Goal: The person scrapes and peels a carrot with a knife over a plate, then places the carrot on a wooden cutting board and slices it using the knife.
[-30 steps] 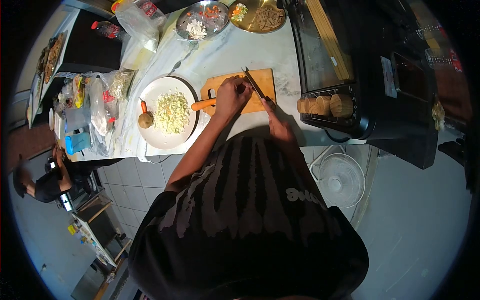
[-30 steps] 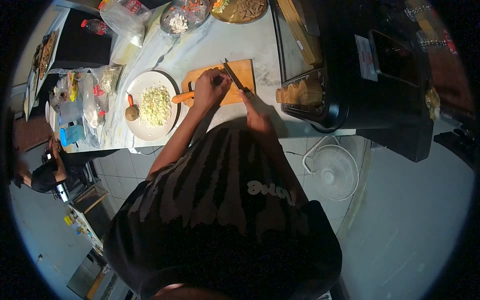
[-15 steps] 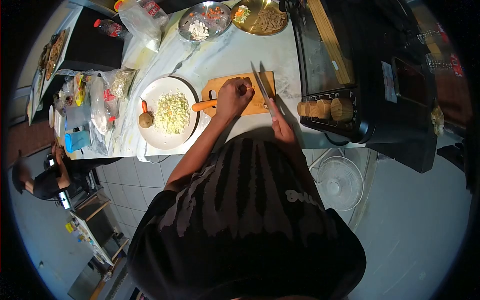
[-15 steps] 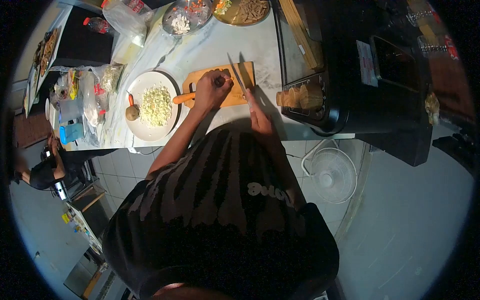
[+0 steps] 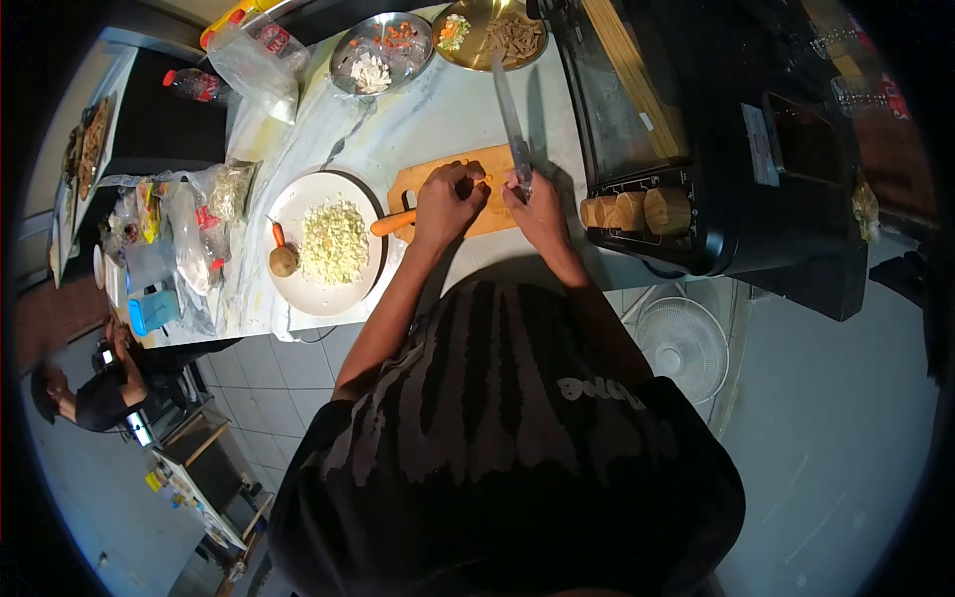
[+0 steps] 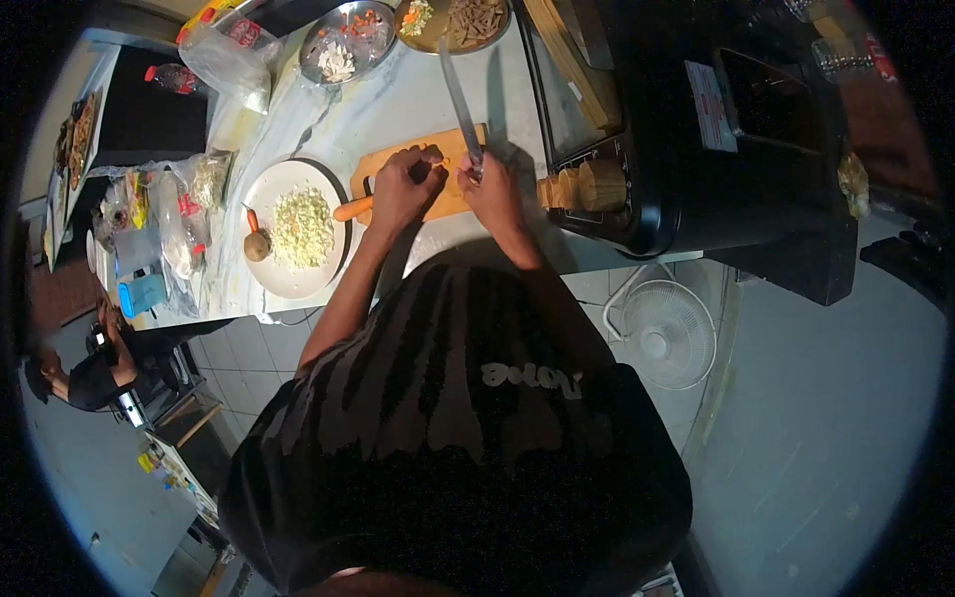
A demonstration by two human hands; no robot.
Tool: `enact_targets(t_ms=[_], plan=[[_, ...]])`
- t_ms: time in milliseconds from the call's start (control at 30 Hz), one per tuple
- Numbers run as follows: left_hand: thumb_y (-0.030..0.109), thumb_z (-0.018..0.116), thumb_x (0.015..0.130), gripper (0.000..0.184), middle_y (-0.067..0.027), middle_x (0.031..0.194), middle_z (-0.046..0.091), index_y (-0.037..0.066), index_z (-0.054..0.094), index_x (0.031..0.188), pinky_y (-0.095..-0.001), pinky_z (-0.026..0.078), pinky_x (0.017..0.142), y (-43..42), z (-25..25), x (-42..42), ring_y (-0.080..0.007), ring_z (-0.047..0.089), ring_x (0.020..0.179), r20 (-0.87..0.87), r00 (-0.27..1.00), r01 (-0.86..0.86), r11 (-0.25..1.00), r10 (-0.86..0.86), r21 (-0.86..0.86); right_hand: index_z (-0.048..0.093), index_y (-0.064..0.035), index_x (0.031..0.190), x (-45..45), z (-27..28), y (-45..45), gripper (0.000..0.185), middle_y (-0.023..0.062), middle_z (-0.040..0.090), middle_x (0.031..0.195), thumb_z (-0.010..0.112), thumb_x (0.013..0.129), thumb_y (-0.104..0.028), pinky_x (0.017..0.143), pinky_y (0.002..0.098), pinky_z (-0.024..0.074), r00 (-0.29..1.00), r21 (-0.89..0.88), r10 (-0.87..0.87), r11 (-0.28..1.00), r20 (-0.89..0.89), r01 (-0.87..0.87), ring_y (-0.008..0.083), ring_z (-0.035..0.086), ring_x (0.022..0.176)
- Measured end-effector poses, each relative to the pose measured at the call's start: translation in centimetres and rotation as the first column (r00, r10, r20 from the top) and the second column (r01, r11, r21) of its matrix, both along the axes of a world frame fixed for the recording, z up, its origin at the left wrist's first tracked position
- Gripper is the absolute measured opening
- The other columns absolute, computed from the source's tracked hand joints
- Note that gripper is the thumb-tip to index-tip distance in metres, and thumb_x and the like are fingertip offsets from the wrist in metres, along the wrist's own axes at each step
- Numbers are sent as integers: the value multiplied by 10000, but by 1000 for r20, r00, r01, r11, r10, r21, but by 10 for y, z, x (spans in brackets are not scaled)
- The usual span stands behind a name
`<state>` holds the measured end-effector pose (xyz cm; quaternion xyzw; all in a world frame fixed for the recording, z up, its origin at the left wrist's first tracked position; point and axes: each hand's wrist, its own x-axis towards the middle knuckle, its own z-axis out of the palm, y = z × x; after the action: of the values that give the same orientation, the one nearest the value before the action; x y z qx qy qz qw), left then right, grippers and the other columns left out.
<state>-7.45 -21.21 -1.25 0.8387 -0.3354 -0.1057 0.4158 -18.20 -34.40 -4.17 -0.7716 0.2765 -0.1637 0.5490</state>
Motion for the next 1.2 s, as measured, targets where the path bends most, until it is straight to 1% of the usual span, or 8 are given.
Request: enact_targets(t_ms=[33, 100, 167, 267, 500, 767, 967, 1200], plan=[[140, 741, 767, 219, -119, 730, 618, 31, 693, 952, -393, 501, 705, 1, -1, -1, -293, 612, 730, 33, 999, -2, 998, 4, -61, 592, -24, 932, 5, -1, 0, 212, 149, 679, 859, 729, 837, -154, 700, 407, 519, 999, -86, 14, 996, 52, -9, 376, 666, 813], [132, 739, 770, 220, -116, 742, 625, 35, 697, 962, -386, 506, 702, 1, -1, -2, -278, 619, 726, -26, 1000, -14, 999, 13, -38, 585, -28, 939, 12, -6, 0, 206, 155, 681, 883, 720, 834, -143, 708, 425, 522, 994, -174, 33, 985, 100, -16, 398, 660, 840], [124, 737, 772, 221, -114, 754, 632, 38, 701, 972, -379, 511, 700, 1, 4, 0, -264, 625, 723, -81, 996, -30, 999, 29, -18, 568, -28, 964, 18, -11, 0, 222, 163, 682, 925, 707, 829, -137, 731, 459, 521, 997, -299, 78, 951, -18, -80, 423, 647, 881], [106, 732, 782, 212, -112, 780, 647, 39, 705, 981, -367, 516, 681, 1, 7, 2, -244, 628, 700, -144, 989, -18, 1000, 21, 23, 556, -33, 984, 19, 5, 1, 243, 161, 685, 944, 704, 832, -151, 761, 495, 511, 988, -206, 100, 971, -120, -123, 434, 639, 899], [115, 735, 795, 149, -122, 817, 666, 36, 716, 920, -380, 522, 685, 3, 0, 1, -271, 646, 720, -28, 1000, -2, 1000, 2, 4, 577, -39, 965, 20, 2, 4, 206, 154, 686, 956, 699, 837, -144, 785, 518, 498, 994, -143, 91, 985, -65, -99, 446, 614, 907], [133, 748, 785, 154, -129, 823, 658, 43, 720, 906, -399, 518, 704, 5, 0, 1, -302, 640, 752, 5, 1000, 28, 999, -28, 33, 611, -49, 990, 23, -14, -3, 203, 168, 688, 933, 614, 927, -241, 760, 536, 487, 989, -252, 144, 956, -40, -150, 458, 604, 867], [131, 742, 787, 148, -123, 887, 669, 56, 730, 914, -397, 516, 733, 6, -3, 0, -294, 641, 795, 38, 998, 48, 999, -49, 17, 640, -40, 989, 23, -16, -8, 257, 179, 688, 870, 627, 925, -288, 752, 529, 502, 977, -312, 179, 928, -113, -206, 455, 611, 836], [136, 736, 790, 157, -117, 874, 673, 70, 730, 932, -405, 515, 751, 8, -3, 2, -298, 639, 805, 34, 996, 78, 997, -78, -10, 645, -37, 971, 26, -15, -13, 247, 184, 688, 870, 644, 913, -277, 741, 529, 505, 977, -286, 205, 934, -56, -213, 451, 614, 842]])
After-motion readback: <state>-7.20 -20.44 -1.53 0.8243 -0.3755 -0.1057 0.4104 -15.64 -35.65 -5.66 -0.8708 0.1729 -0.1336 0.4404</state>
